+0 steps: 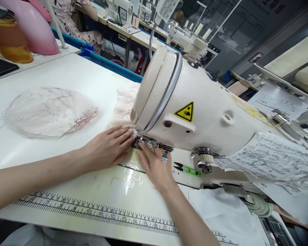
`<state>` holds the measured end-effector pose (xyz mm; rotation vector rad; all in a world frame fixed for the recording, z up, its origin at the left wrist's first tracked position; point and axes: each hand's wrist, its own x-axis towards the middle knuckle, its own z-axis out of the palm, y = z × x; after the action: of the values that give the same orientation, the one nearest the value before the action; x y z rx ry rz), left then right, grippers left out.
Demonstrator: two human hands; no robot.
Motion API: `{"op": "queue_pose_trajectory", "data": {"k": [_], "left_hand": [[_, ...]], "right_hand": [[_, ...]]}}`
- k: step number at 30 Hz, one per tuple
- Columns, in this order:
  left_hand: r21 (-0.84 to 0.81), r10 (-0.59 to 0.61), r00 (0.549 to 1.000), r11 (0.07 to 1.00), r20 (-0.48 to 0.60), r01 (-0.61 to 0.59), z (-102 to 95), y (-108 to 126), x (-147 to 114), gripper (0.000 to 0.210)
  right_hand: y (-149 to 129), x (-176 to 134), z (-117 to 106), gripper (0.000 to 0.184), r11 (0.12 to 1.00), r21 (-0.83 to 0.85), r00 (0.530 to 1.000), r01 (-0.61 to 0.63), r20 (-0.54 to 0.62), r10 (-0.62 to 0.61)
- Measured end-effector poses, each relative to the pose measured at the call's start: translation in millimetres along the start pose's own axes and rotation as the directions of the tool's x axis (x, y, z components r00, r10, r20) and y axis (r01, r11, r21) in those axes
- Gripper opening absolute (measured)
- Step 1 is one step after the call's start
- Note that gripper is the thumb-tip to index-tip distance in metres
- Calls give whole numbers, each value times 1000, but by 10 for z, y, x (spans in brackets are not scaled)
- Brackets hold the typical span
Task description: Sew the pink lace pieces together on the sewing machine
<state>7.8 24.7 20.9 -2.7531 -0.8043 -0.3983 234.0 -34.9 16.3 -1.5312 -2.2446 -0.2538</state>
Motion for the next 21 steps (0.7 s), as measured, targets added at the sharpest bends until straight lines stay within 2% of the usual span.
{"op": "queue_pose_trajectory", "data": {"k": [6, 8, 10, 13, 16, 18, 21], "left_hand": [[-4, -48, 999, 999, -7, 48, -104, 78, 31, 41], [-18, -115, 992, 993, 46, 116, -207, 63, 58, 35], [9, -235, 965, 972, 113, 236, -340, -35, 38, 31], [85, -454, 881, 891, 137, 446, -560, -313, -157, 28], [95, -635, 759, 772, 139, 628, -717, -610, -490, 24], [38, -699, 695, 709, 170, 704, -760, -750, -690, 28], [-98, -749, 631, 626, 202, 774, -766, -838, -868, 38]], "right_hand": [[56, 56, -14, 25, 997, 40, 994, 73, -90, -69], [63, 58, -13, 23, 994, 43, 987, 103, -130, -97], [72, 58, -8, 23, 990, 55, 980, 129, -161, -119], [84, 69, -6, 27, 988, 62, 971, 144, -200, -129], [89, 88, -17, 28, 980, 79, 961, 181, -228, -159], [94, 98, -22, 26, 978, 72, 956, 194, -238, -172], [105, 105, -17, 26, 977, 76, 953, 201, -245, -177]]}}
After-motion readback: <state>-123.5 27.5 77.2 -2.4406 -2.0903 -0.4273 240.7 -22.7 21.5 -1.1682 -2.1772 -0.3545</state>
